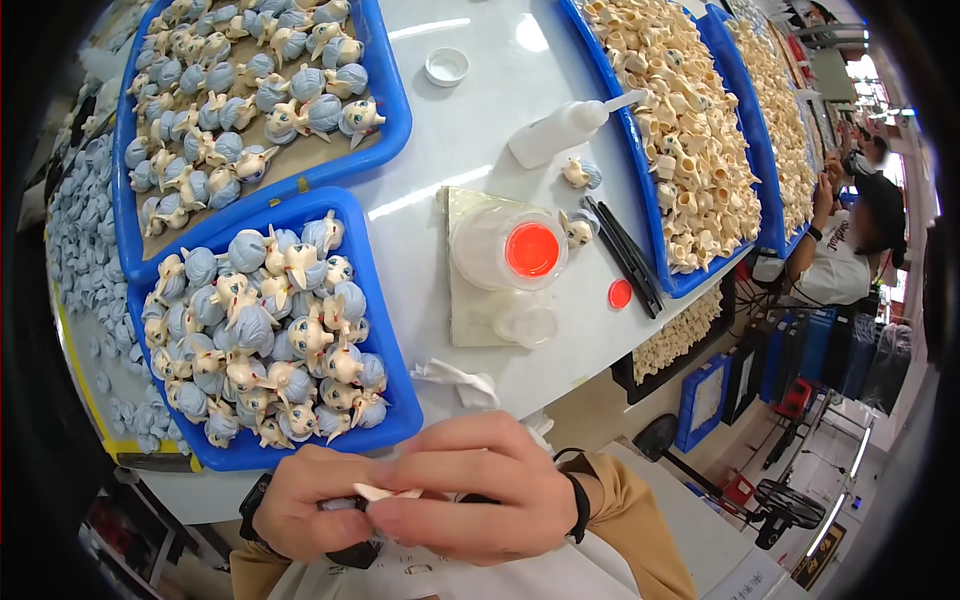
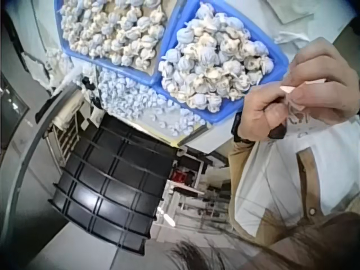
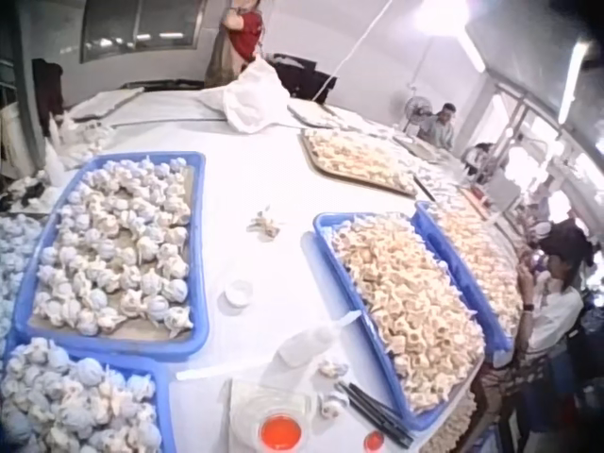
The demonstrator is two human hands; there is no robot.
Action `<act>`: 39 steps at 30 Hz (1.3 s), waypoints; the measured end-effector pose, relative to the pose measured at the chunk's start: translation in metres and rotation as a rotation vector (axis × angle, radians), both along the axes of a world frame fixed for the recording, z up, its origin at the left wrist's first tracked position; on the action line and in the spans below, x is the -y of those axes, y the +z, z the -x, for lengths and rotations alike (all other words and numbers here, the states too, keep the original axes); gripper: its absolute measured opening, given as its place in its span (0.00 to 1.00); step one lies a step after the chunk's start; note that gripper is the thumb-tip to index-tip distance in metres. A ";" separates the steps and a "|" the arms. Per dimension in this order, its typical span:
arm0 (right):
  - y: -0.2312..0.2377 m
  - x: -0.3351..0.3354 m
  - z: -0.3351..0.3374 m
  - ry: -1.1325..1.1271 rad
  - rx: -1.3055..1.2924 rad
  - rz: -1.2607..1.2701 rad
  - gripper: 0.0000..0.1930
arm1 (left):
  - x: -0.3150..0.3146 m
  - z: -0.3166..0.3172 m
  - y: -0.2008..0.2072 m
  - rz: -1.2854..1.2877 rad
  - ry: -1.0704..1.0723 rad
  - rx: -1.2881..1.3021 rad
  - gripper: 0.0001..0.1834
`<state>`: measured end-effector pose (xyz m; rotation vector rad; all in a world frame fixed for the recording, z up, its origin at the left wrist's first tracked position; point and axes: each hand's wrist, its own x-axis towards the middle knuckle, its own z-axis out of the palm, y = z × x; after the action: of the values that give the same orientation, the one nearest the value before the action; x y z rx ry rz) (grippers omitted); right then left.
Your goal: The person assembles small figurines by attaching blue fabric heads to beige plastic bodies. They pick up a head and a body, apply glue from a bottle to the body, and press the head onto it. The completed figurines are placed into blue trays on the table.
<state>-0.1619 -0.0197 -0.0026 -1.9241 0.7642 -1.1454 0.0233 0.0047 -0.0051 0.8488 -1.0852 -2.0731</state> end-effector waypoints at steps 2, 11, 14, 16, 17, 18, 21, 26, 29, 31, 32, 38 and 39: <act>-0.001 -0.003 0.004 -0.031 0.021 -0.076 0.15 | 0.008 0.001 0.000 -0.041 -0.007 -0.105 0.13; -0.005 0.000 0.060 -0.556 -0.086 -0.104 0.16 | -0.004 0.002 0.003 -0.333 0.252 -0.166 0.21; -0.017 0.007 0.073 -0.608 -0.156 -0.133 0.16 | -0.006 0.001 0.002 -0.313 0.281 -0.172 0.20; -0.024 0.008 0.074 -0.549 -0.190 -0.130 0.16 | -0.006 0.004 0.001 -0.286 0.321 -0.146 0.23; -0.026 0.008 0.074 -0.520 -0.206 -0.129 0.16 | -0.005 0.005 0.000 -0.273 0.341 -0.132 0.24; -0.027 0.009 0.072 -0.514 -0.227 -0.119 0.16 | -0.004 0.007 0.000 -0.275 0.343 -0.128 0.25; -0.029 0.010 0.067 -0.521 -0.254 -0.097 0.18 | -0.001 0.009 0.003 -0.273 0.335 -0.107 0.28; -0.026 0.014 0.065 -0.513 -0.369 -0.036 0.18 | -0.001 0.007 0.004 -0.313 0.303 -0.090 0.29; -0.025 0.015 0.064 -0.500 -0.427 0.008 0.18 | -0.001 0.006 0.002 -0.308 0.323 -0.074 0.30; -0.022 0.017 0.063 -0.495 -0.479 0.042 0.19 | -0.001 0.007 0.002 -0.301 0.345 -0.051 0.29; -0.021 0.017 0.062 -0.494 -0.510 0.058 0.19 | 0.000 0.007 0.001 -0.298 0.355 -0.040 0.29; -0.014 0.019 0.054 -0.503 -0.646 0.126 0.20 | -0.003 0.005 -0.001 -0.300 0.342 -0.079 0.26; -0.013 0.019 0.053 -0.507 -0.663 0.130 0.20 | -0.003 0.005 -0.001 -0.305 0.346 -0.086 0.26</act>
<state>-0.2151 -0.0386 -0.0157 -2.3216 1.6385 -0.8266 0.0185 0.0075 -0.0062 1.0039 -0.5360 -1.9803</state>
